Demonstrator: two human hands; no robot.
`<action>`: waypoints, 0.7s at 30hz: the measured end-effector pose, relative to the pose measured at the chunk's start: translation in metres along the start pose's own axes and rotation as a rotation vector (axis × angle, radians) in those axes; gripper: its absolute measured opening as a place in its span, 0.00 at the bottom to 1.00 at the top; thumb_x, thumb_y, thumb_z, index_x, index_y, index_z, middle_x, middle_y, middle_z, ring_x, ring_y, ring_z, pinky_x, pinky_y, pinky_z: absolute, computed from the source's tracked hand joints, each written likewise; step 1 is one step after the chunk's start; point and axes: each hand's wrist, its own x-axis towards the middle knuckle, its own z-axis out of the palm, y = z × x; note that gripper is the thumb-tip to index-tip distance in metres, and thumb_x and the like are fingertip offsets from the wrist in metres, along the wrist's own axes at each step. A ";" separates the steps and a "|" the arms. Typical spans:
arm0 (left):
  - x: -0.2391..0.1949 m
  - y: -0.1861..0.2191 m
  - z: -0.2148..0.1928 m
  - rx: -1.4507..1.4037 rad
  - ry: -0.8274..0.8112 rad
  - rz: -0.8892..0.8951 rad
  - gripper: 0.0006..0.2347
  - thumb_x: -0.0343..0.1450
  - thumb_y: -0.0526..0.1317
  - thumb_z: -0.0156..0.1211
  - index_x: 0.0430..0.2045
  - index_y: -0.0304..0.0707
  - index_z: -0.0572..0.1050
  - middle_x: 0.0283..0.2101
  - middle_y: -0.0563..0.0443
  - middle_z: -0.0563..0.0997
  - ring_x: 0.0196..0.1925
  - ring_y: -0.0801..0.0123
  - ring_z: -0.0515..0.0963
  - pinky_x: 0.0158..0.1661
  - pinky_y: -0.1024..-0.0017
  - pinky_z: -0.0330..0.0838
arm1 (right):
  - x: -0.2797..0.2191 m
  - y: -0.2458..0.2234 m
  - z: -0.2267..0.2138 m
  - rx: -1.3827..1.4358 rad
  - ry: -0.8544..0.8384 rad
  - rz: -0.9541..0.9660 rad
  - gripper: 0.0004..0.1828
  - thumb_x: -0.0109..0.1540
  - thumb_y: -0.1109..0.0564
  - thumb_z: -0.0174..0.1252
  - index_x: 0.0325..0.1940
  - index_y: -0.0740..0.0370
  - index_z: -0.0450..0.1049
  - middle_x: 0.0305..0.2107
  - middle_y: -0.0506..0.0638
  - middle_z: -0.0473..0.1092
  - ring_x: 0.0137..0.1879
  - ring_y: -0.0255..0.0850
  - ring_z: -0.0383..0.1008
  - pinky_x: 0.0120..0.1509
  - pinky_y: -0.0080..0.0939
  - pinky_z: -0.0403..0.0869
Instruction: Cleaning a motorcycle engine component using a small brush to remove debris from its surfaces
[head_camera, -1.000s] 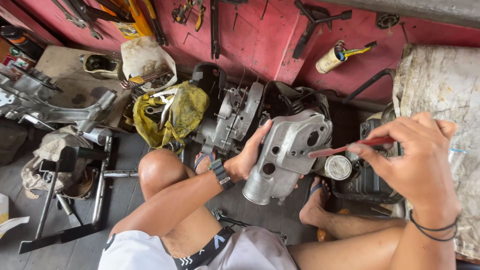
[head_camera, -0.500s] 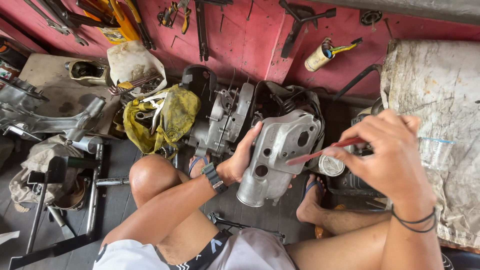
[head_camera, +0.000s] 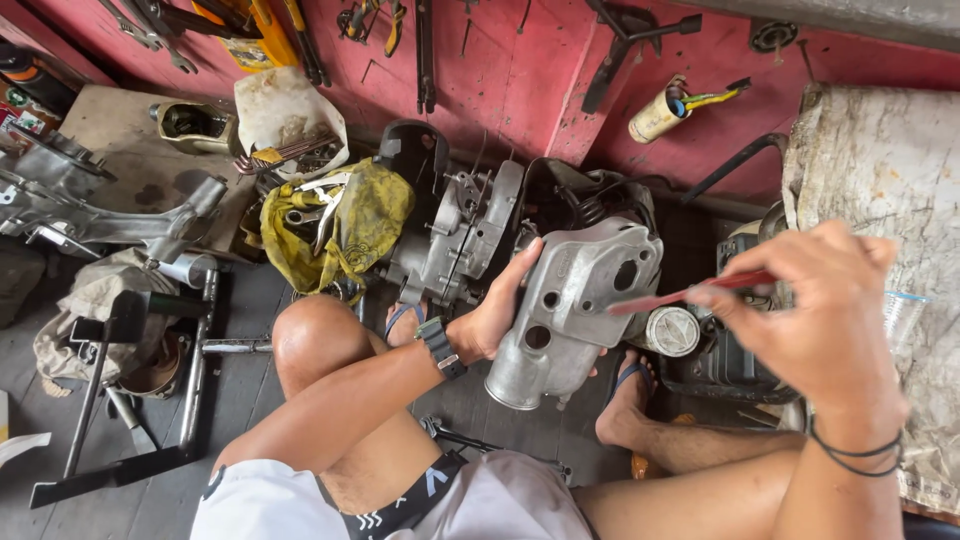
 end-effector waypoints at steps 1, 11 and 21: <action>0.000 0.000 0.000 0.002 -0.002 0.000 0.42 0.73 0.72 0.40 0.61 0.25 0.68 0.52 0.19 0.77 0.50 0.34 0.80 0.51 0.37 0.73 | 0.002 -0.008 -0.001 -0.002 0.002 0.000 0.21 0.59 0.31 0.64 0.31 0.47 0.77 0.30 0.38 0.74 0.45 0.44 0.69 0.62 0.51 0.50; -0.004 0.001 -0.004 -0.044 0.104 -0.055 0.44 0.70 0.74 0.42 0.68 0.32 0.66 0.56 0.20 0.76 0.50 0.35 0.80 0.51 0.38 0.73 | 0.007 -0.019 -0.007 0.043 0.008 -0.036 0.21 0.60 0.31 0.63 0.29 0.48 0.76 0.28 0.37 0.72 0.41 0.41 0.66 0.59 0.48 0.50; -0.004 0.001 -0.001 -0.030 0.102 -0.059 0.45 0.68 0.74 0.42 0.68 0.29 0.65 0.56 0.21 0.76 0.50 0.37 0.80 0.51 0.39 0.74 | 0.008 -0.027 -0.008 0.052 -0.026 -0.077 0.23 0.57 0.28 0.61 0.28 0.47 0.77 0.26 0.37 0.70 0.39 0.40 0.63 0.54 0.45 0.49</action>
